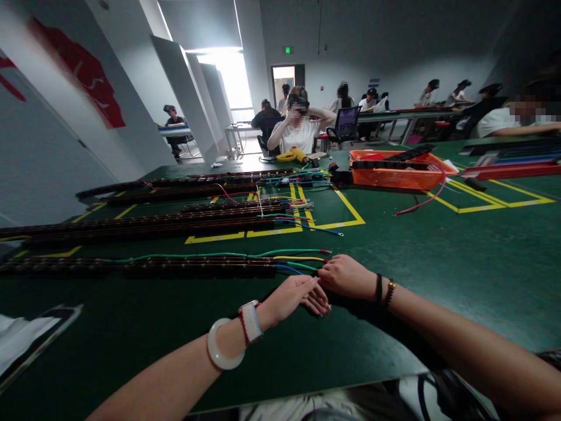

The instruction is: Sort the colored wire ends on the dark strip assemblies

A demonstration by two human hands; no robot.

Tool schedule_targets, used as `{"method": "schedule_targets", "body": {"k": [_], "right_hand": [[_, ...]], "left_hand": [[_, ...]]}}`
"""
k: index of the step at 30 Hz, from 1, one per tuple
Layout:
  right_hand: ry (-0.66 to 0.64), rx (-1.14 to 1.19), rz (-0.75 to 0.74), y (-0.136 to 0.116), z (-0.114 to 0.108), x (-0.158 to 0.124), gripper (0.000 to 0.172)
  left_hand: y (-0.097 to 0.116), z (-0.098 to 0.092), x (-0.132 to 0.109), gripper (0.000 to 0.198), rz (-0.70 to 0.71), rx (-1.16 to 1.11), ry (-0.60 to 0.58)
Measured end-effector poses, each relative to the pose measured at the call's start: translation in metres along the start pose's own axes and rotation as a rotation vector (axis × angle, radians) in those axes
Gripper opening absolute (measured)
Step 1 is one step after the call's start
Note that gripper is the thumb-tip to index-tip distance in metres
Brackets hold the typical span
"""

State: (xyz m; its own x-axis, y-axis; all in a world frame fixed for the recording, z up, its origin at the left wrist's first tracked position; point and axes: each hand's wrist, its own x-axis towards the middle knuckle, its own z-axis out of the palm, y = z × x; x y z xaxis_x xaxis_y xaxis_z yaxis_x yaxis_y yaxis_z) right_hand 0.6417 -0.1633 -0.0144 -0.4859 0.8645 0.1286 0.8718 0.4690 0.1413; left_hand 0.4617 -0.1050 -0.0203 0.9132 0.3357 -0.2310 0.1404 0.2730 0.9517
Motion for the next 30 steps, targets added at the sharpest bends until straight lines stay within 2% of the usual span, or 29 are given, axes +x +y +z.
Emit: {"method": "schedule_targets", "body": {"k": [5, 9, 13, 16, 19, 26, 30], "right_hand": [[-0.009, -0.002, -0.039, -0.002, -0.003, 0.000, 0.027], [0.060, -0.041, -0.034, 0.002, -0.012, -0.003, 0.033], [0.200, -0.052, 0.095, 0.019, -0.026, -0.004, 0.039], [0.264, 0.083, 0.217, 0.034, -0.033, 0.003, 0.036], [0.215, 0.258, 0.257, 0.039, -0.033, 0.017, 0.035], [0.091, 0.376, 0.160, 0.032, -0.006, 0.049, 0.061], [-0.025, 0.393, 0.129, 0.033, 0.004, 0.062, 0.052]], "left_hand": [[-0.001, 0.000, 0.000, 0.043, 0.015, -0.005, -0.016], [-0.001, 0.000, 0.000, 0.044, 0.010, 0.007, -0.017], [0.001, 0.001, 0.000, 0.045, 0.003, 0.010, -0.016], [0.002, 0.002, 0.000, 0.045, 0.001, 0.024, -0.011], [0.003, 0.003, -0.001, 0.043, 0.005, 0.031, -0.013], [0.003, 0.003, -0.002, 0.044, -0.002, 0.048, -0.007], [0.001, 0.002, 0.000, 0.046, -0.002, 0.030, -0.025]]}}
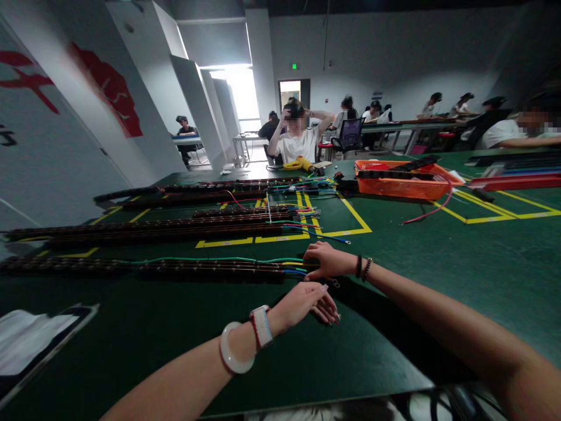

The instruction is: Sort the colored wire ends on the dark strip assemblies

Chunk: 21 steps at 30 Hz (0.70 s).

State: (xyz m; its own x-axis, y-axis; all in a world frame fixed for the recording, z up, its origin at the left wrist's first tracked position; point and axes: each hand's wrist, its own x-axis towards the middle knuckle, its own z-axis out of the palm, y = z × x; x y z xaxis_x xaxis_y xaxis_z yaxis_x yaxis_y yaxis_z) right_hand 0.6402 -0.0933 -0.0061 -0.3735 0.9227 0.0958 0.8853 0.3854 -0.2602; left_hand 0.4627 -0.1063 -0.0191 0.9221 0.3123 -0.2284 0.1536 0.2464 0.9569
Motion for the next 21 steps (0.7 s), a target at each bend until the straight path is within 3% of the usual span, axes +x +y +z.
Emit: {"method": "schedule_targets", "body": {"k": [3, 8, 17, 21], "right_hand": [[-0.084, 0.037, -0.031, 0.002, 0.001, 0.005, 0.041], [-0.204, 0.154, 0.002, 0.004, 0.000, 0.006, 0.043], [0.062, -0.153, -0.030, -0.016, -0.001, -0.001, 0.026], [0.092, -0.314, -0.020, -0.027, -0.001, -0.005, 0.022]], "left_hand": [[0.000, 0.000, 0.000, 0.047, -0.001, -0.011, 0.001], [0.003, 0.000, -0.001, 0.043, -0.018, -0.012, 0.002], [0.004, -0.012, 0.003, 0.030, -0.047, -0.550, 0.057], [0.003, -0.009, 0.005, 0.025, 0.008, -0.675, 0.147]]}}
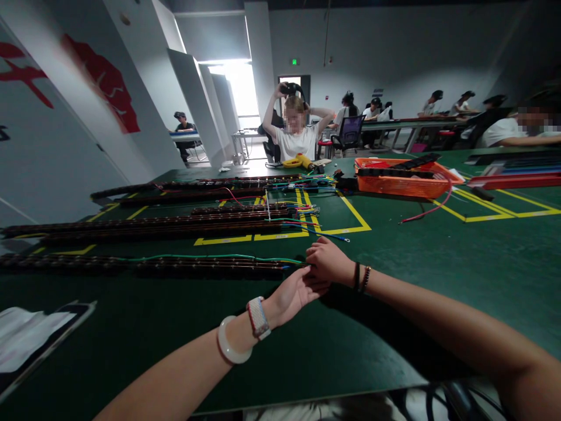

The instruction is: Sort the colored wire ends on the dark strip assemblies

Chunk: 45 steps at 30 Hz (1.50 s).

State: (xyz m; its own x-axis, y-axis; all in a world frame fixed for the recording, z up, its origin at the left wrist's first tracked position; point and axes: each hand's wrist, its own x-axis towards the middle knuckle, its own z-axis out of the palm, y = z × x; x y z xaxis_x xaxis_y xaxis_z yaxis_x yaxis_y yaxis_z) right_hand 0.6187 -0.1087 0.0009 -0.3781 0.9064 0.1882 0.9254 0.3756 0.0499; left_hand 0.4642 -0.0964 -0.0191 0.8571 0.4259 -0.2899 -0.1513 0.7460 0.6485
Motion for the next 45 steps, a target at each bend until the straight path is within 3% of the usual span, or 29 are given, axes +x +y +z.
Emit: {"method": "schedule_targets", "body": {"k": [5, 9, 17, 22, 28, 34, 40, 45], "right_hand": [[-0.014, -0.170, -0.024, -0.009, -0.005, -0.003, 0.025], [-0.020, -0.270, -0.066, -0.014, -0.006, -0.004, 0.017], [0.045, -0.380, -0.161, -0.025, 0.002, -0.006, 0.016], [0.084, -0.428, -0.128, -0.033, 0.007, -0.013, 0.019], [0.159, -0.331, -0.020, -0.045, 0.014, -0.034, 0.034], [0.209, -0.255, 0.000, -0.048, 0.015, -0.052, 0.042], [0.193, -0.074, 0.025, -0.037, -0.001, -0.054, 0.043], [0.247, 0.074, -0.003, -0.012, -0.024, -0.059, 0.031]], "left_hand": [[-0.005, 0.002, 0.001, 0.018, 0.166, -0.112, 0.154], [-0.007, 0.000, 0.004, 0.014, 0.223, -0.107, 0.187], [-0.006, 0.000, 0.009, 0.018, 0.232, -0.072, 0.232], [-0.007, -0.002, 0.009, 0.017, 0.223, -0.082, 0.269], [-0.006, -0.004, 0.011, 0.015, 0.211, -0.098, 0.258], [-0.006, -0.011, 0.013, 0.016, 0.212, -0.027, 0.128], [-0.006, -0.011, 0.013, 0.014, 0.211, -0.044, 0.084], [-0.003, -0.005, 0.007, 0.016, 0.209, -0.015, 0.104]]}}
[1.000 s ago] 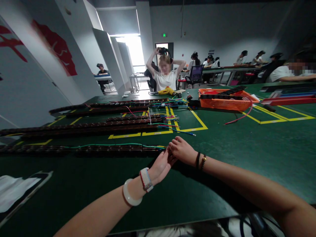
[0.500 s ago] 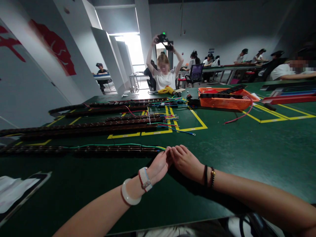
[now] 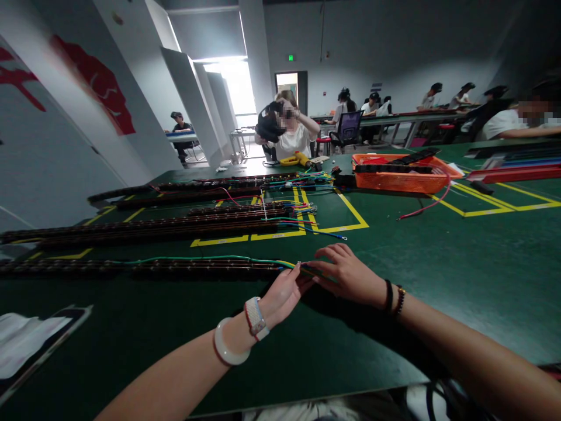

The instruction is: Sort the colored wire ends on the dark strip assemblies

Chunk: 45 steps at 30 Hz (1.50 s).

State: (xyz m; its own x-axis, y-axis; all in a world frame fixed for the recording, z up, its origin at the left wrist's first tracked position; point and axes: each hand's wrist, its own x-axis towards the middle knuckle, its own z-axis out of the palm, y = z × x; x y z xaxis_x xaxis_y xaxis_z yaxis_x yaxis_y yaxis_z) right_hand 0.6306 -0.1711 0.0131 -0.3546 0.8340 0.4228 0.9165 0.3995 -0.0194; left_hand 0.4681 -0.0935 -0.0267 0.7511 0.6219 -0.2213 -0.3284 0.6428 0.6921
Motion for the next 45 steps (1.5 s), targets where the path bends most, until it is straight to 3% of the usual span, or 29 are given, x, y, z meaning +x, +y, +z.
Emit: {"method": "schedule_targets", "body": {"k": [5, 11, 16, 19, 23, 31, 37, 45], "right_hand": [[0.034, 0.039, -0.101, 0.022, -0.017, -0.006, 0.028], [-0.123, -0.110, -0.355, 0.016, -0.013, -0.009, 0.043], [-0.251, -0.157, -0.312, 0.014, -0.006, -0.010, 0.035], [-0.232, -0.152, -0.316, 0.014, -0.004, -0.011, 0.029], [-0.100, -0.133, -0.340, 0.014, -0.002, -0.012, 0.029], [0.096, -0.103, -0.194, 0.026, -0.005, -0.012, 0.033], [0.172, -0.132, 0.066, 0.040, -0.001, -0.010, 0.032], [0.037, -0.188, 0.278, 0.064, 0.024, -0.004, 0.037]], "left_hand": [[0.004, 0.004, -0.004, 0.017, -0.047, 0.002, 0.027], [0.001, -0.001, 0.000, 0.015, -0.019, -0.011, -0.003], [0.000, -0.003, 0.002, 0.018, -0.024, -0.034, 0.039], [0.000, -0.003, 0.002, 0.017, -0.029, -0.042, 0.053], [-0.001, -0.004, 0.003, 0.020, -0.018, -0.018, 0.016], [0.004, 0.009, -0.006, 0.023, -0.008, 0.020, 0.003], [0.004, 0.009, -0.007, 0.019, -0.012, 0.010, 0.014], [0.004, 0.005, -0.006, 0.019, -0.026, 0.036, 0.018]]}}
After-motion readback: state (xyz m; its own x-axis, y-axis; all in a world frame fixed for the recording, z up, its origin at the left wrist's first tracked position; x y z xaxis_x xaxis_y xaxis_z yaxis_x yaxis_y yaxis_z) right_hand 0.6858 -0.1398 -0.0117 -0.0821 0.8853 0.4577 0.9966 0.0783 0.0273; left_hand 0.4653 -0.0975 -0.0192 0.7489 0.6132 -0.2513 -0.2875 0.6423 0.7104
